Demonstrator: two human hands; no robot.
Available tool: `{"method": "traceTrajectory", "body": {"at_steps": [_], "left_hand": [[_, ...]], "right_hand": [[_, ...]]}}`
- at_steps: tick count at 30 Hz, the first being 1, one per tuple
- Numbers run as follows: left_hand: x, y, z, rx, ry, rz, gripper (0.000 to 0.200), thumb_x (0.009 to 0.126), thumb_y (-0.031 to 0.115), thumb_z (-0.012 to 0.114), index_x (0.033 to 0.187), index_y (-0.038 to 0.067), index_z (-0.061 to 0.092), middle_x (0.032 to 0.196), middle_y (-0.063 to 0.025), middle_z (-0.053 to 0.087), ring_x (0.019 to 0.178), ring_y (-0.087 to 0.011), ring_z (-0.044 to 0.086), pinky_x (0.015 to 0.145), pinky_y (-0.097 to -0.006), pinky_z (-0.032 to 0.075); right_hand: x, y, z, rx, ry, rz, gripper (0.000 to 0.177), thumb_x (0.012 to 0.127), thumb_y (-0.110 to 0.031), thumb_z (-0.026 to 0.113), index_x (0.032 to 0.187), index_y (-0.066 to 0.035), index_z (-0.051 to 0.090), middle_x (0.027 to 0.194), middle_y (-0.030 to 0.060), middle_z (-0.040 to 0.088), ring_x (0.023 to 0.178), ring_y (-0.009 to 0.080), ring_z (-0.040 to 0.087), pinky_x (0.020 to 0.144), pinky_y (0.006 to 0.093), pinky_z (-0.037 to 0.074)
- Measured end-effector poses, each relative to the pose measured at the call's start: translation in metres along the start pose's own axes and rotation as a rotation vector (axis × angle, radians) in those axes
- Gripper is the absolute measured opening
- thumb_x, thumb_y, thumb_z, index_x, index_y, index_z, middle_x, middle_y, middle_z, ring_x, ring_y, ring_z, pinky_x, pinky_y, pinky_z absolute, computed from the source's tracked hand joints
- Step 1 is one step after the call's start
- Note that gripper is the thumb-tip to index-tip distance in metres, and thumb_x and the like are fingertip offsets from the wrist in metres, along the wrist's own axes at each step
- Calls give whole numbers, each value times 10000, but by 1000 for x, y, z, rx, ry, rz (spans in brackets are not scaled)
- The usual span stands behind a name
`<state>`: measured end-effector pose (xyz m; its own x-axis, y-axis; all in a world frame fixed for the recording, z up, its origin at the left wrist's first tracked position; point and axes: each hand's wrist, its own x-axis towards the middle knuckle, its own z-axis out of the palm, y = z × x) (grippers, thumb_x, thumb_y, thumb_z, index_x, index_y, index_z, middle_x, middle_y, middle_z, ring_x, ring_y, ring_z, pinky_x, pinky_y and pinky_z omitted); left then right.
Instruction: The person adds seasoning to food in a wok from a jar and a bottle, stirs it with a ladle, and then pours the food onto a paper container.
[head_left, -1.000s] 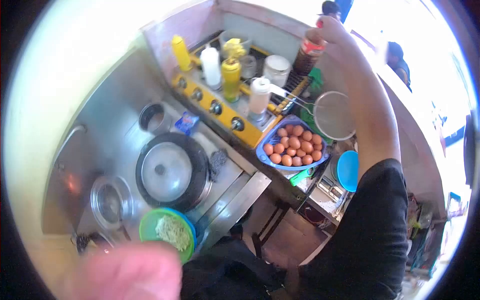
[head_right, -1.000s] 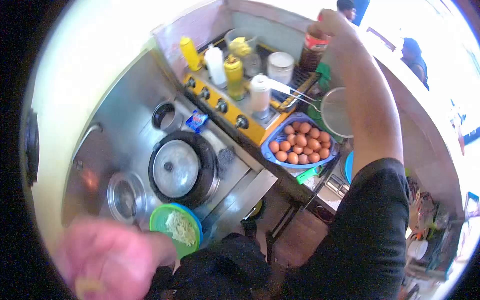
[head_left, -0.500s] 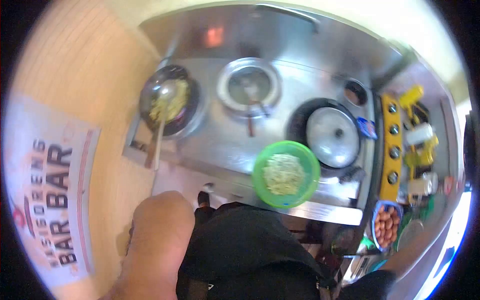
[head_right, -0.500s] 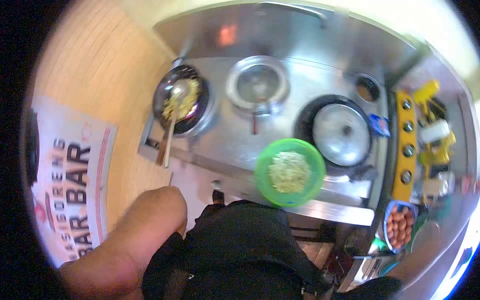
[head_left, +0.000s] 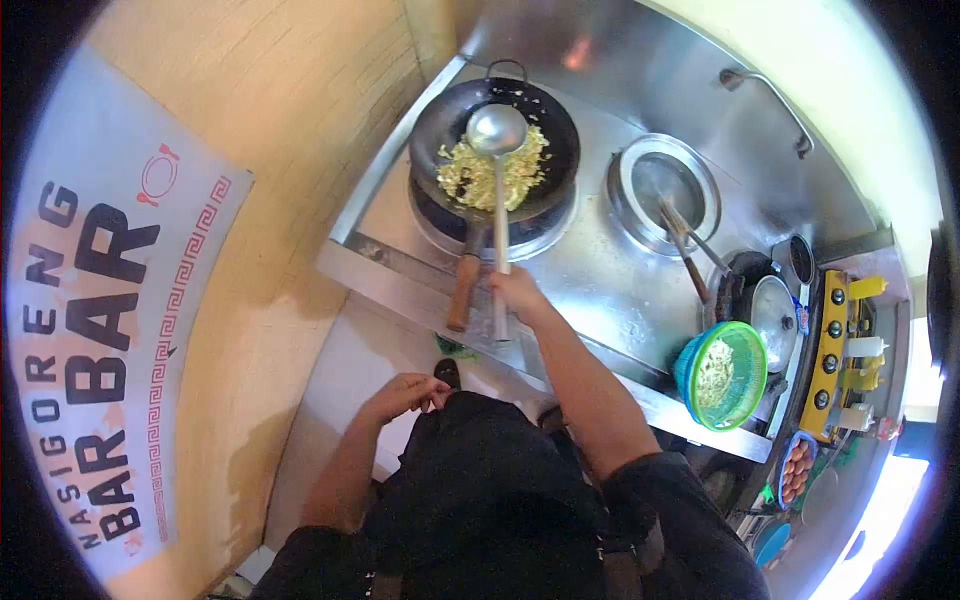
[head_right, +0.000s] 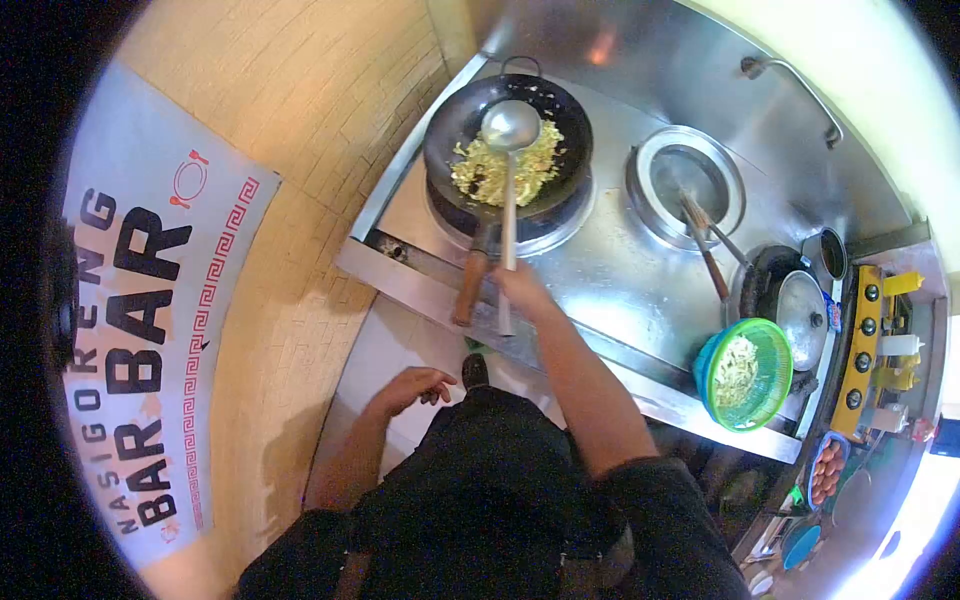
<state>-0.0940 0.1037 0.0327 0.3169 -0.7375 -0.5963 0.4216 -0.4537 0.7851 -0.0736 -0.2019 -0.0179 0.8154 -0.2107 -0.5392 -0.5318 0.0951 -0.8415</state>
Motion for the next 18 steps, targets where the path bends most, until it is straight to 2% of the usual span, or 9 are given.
{"method": "traceTrajectory", "body": {"at_steps": [2,5,8,10,11,13,14,17,18], "left_hand": [[30,-84,-33,-124,130,-229,401,925,390,496,1039,28,628,843,-81,660,649,-125,553,590,-255,437],[94,-165,-49,-348,298,-362,375,915,382,514,1046,45,614,885,-87,649,706,-142,576,590,-290,448],[160,-195,-42,-850,418,-388,358,908,360,511,1076,52,583,927,-98,632,797,-187,586,633,-348,472],[210,-202,-27,-1016,658,-277,343,902,359,501,1095,82,561,987,-85,604,908,-216,562,721,-414,470],[240,-215,-23,-1026,652,-265,343,902,359,501,1095,82,561,987,-85,604,908,-216,562,721,-414,470],[280,-255,-17,-477,629,594,358,885,385,516,1116,114,550,1048,-52,580,981,-220,537,825,-452,435],[252,-204,-18,-1124,578,34,363,865,376,530,1132,130,547,1091,-38,563,1019,-212,523,852,-437,423],[242,-183,-16,-1194,620,-46,349,868,392,506,1095,131,553,1037,-24,569,953,-192,528,799,-395,435],[237,-174,-25,-1188,621,-41,349,868,392,506,1095,131,553,1037,-24,569,953,-192,528,799,-395,435]], "right_hand": [[-37,-12,-15,218,99,-53,350,761,-156,682,1007,47,536,674,55,527,613,194,538,571,342,465],[-85,-17,-55,-699,558,-452,388,814,-140,595,1155,28,516,822,275,624,765,411,631,699,463,497],[-85,-68,-69,-863,588,-123,575,853,-164,564,1361,-19,337,873,318,606,866,465,598,753,482,482],[-63,-76,-80,-952,439,-154,636,886,-164,513,1434,-54,208,875,308,610,846,461,605,746,487,481],[-48,-68,-86,-753,352,-78,653,904,-222,525,1463,-181,191,721,148,608,544,244,579,480,371,479],[-70,-113,-70,-263,118,145,638,916,-237,517,1468,-230,197,674,68,550,509,138,489,426,303,444],[-89,-124,-65,-250,123,157,638,916,-237,517,1468,-230,197,674,68,550,509,138,489,426,303,444],[-130,-133,-57,-442,84,130,609,921,-208,496,1463,-232,220,705,129,586,523,221,561,473,354,476],[-146,-125,-62,-755,106,-49,603,915,-171,471,1460,-238,221,740,183,603,601,306,600,537,435,486]]}}
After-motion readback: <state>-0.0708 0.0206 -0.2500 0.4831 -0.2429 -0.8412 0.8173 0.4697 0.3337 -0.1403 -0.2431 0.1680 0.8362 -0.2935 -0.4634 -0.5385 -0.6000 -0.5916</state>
